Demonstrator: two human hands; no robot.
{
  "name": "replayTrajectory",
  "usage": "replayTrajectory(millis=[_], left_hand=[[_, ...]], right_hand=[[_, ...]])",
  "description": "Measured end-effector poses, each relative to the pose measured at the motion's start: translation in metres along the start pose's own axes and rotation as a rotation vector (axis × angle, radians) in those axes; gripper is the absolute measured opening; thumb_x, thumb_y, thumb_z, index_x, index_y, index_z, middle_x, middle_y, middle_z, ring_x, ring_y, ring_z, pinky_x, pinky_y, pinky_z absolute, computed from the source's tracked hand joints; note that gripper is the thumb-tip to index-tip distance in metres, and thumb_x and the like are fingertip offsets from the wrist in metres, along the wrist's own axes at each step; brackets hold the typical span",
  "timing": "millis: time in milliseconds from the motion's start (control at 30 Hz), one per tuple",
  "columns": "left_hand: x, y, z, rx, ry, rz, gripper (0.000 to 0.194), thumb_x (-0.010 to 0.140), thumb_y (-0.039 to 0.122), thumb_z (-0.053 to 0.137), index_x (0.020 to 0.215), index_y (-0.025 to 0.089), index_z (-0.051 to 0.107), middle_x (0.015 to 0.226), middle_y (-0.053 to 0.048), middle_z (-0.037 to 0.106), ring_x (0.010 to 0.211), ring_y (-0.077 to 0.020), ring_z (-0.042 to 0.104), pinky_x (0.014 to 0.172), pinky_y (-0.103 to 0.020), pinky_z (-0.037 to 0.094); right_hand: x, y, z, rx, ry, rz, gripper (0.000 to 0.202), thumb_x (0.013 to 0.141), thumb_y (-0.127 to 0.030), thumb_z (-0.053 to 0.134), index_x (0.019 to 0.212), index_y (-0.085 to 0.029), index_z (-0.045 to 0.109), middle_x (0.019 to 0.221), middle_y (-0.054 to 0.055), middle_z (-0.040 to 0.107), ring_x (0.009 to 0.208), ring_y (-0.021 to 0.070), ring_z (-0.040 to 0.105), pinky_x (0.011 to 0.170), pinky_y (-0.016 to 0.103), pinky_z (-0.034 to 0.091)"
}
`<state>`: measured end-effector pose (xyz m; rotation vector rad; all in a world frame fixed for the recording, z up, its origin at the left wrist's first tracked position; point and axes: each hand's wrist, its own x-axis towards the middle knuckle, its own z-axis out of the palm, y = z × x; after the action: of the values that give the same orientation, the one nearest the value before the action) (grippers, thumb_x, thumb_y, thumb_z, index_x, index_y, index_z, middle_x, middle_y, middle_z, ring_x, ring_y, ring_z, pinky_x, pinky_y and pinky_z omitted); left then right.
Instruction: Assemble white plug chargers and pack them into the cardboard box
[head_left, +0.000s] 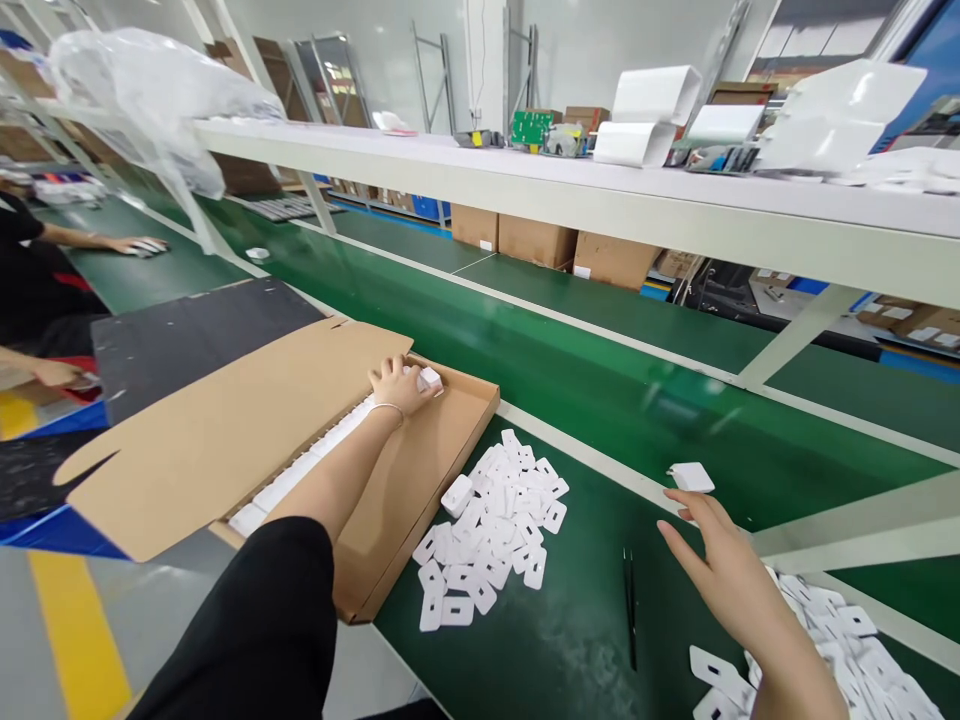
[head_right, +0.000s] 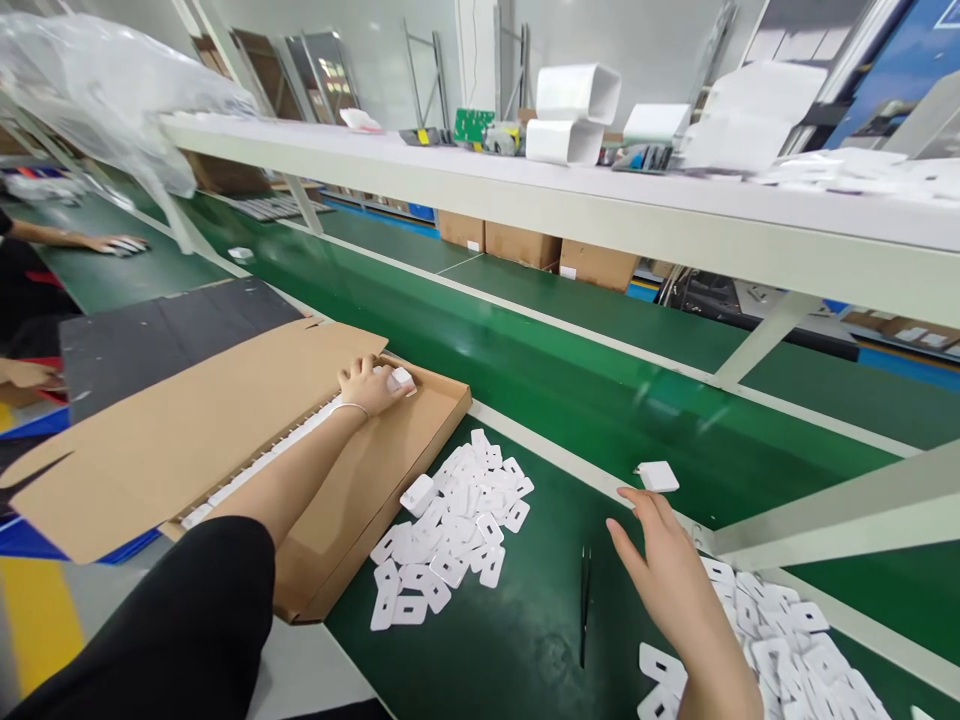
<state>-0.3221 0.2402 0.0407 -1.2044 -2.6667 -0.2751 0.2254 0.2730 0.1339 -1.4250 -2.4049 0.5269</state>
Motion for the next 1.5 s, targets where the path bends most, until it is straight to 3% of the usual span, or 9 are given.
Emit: replayTrajectory(millis=[267,533,800,1067,1500], left_hand=[[0.001,0.0,-0.001,-0.007,-0.024,-0.017,0.064,0.087,0.067,0.057,0.127,0.019,0.072,0.149,-0.025,0.052,0.135,-0.0478,0.046,0.106,-0.062,0.037],[-0.016,0.001,-0.006,-0.008,-0.037,0.089,0.056,0.084,0.067,0.062,0.121,0.026,0.073,0.152,-0.017,0.054,0.137,-0.0436,0.048,0.108,-0.056,0.039],[-0.031,0.013,-0.009,-0.084,0.003,0.048,0.092,0.077,0.063,0.068,0.147,0.008,0.047,0.15,-0.028,0.052,0.138,-0.0447,0.05,0.111,-0.052,0.038],[-0.029,0.021,-0.01,-0.088,-0.018,0.034,0.071,0.078,0.058,0.068,0.133,0.014,0.054,0.135,-0.024,0.062,0.131,-0.0448,0.052,0.108,-0.055,0.037],[-0.03,0.02,-0.01,-0.086,-0.033,0.051,0.063,0.082,0.055,0.068,0.131,0.017,0.054,0.135,-0.021,0.062,0.129,-0.0413,0.053,0.108,-0.054,0.037]], right_hand=[[0.0,0.006,0.003,-0.005,-0.027,-0.004,0.048,0.1,-0.06,0.047,0.13,-0.026,0.062,0.136,0.012,0.072,0.117,0.0335,0.073,0.089,0.048,0.063],[0.004,0.006,0.006,0.015,-0.067,0.021,0.05,0.094,-0.06,0.05,0.127,-0.025,0.065,0.125,0.014,0.078,0.114,0.0364,0.075,0.09,0.051,0.063],[0.004,0.003,0.009,-0.005,-0.119,0.064,0.056,0.095,-0.065,0.046,0.131,-0.026,0.063,0.124,0.013,0.077,0.116,0.0353,0.074,0.088,0.05,0.062],[0.009,0.002,0.019,-0.012,-0.109,0.011,0.05,0.094,-0.062,0.049,0.124,-0.026,0.066,0.115,0.013,0.08,0.108,0.0344,0.077,0.084,0.047,0.062],[0.01,-0.005,0.023,-0.019,-0.182,0.036,0.054,0.094,-0.063,0.047,0.128,-0.024,0.064,0.121,0.015,0.078,0.115,0.0354,0.074,0.091,0.051,0.06]])
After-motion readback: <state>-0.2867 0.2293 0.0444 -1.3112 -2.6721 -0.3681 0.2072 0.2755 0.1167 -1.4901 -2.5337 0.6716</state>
